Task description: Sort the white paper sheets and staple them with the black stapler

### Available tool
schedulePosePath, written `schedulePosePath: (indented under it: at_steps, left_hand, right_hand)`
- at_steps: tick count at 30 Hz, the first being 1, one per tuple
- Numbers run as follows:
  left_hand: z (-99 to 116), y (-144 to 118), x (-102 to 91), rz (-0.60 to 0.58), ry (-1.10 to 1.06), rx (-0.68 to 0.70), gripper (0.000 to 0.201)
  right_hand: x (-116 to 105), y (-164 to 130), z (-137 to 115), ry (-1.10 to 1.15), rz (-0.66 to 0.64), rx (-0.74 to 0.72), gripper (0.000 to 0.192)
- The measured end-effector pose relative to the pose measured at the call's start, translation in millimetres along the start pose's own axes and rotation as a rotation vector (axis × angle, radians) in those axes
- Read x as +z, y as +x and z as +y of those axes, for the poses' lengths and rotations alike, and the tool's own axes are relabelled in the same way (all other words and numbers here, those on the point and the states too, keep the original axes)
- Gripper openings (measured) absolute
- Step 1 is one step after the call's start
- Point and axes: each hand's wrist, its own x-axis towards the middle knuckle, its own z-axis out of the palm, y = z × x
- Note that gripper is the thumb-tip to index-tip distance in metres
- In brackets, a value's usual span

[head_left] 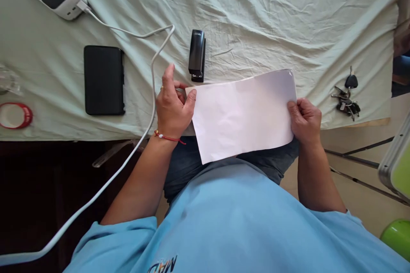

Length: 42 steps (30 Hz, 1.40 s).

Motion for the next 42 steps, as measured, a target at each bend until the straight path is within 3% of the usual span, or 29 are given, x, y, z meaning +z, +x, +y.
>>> schedulePosePath:
  at_steps: [3, 7, 14, 18, 22, 28, 33, 36, 40, 42]
  left_hand:
    - [-4, 0, -12.8, -0.054, 0.002, -0.022, 0.075]
    - [-6, 2, -27.5, -0.159, 0.128, 0.090, 0.037]
    - [-8, -6, -22.7, -0.176, 0.269, 0.261, 0.039]
    - [-7, -5, -20.8, -0.251, 0.249, 0.314, 0.040]
    - [-4, -2, -26.8, -0.305, 0.182, 0.301, 0.038]
    - [-2, -3, -26.7, -0.251, 0.122, 0.299, 0.033]
    - [2, -3, -30.1, -0.214, 0.041, 0.209, 0.029]
    - [7, -3, -34.5, -0.227, -0.139, 0.031, 0.023]
    - [13, -5, -32.9, -0.206, -0.594, -0.278, 0.073]
    - [17, -7, -30.6, -0.194, -0.731, -0.361, 0.084]
  right_hand:
    - [4, -5, -3, 0.040, -0.012, -0.018, 0.069]
    - [12, -4, -6, 0.109, 0.008, -0.017, 0.072]
    - [13, 1, -13, 0.160, -0.015, 0.009, 0.071]
    - [14, 3, -18, 0.149, -0.012, 0.026, 0.072]
    - [17, 4, -20, 0.166, -0.018, 0.037, 0.069]
    - [17, 4, -16, 0.204, -0.028, 0.060, 0.065]
    - [16, 4, -14, 0.214, -0.031, 0.073, 0.063]
    - [16, 4, -15, 0.250, 0.004, 0.105, 0.066]
    - [16, 5, -14, 0.304, 0.061, 0.114, 0.071]
    - [17, 6, -12, 0.324, 0.095, 0.101, 0.072]
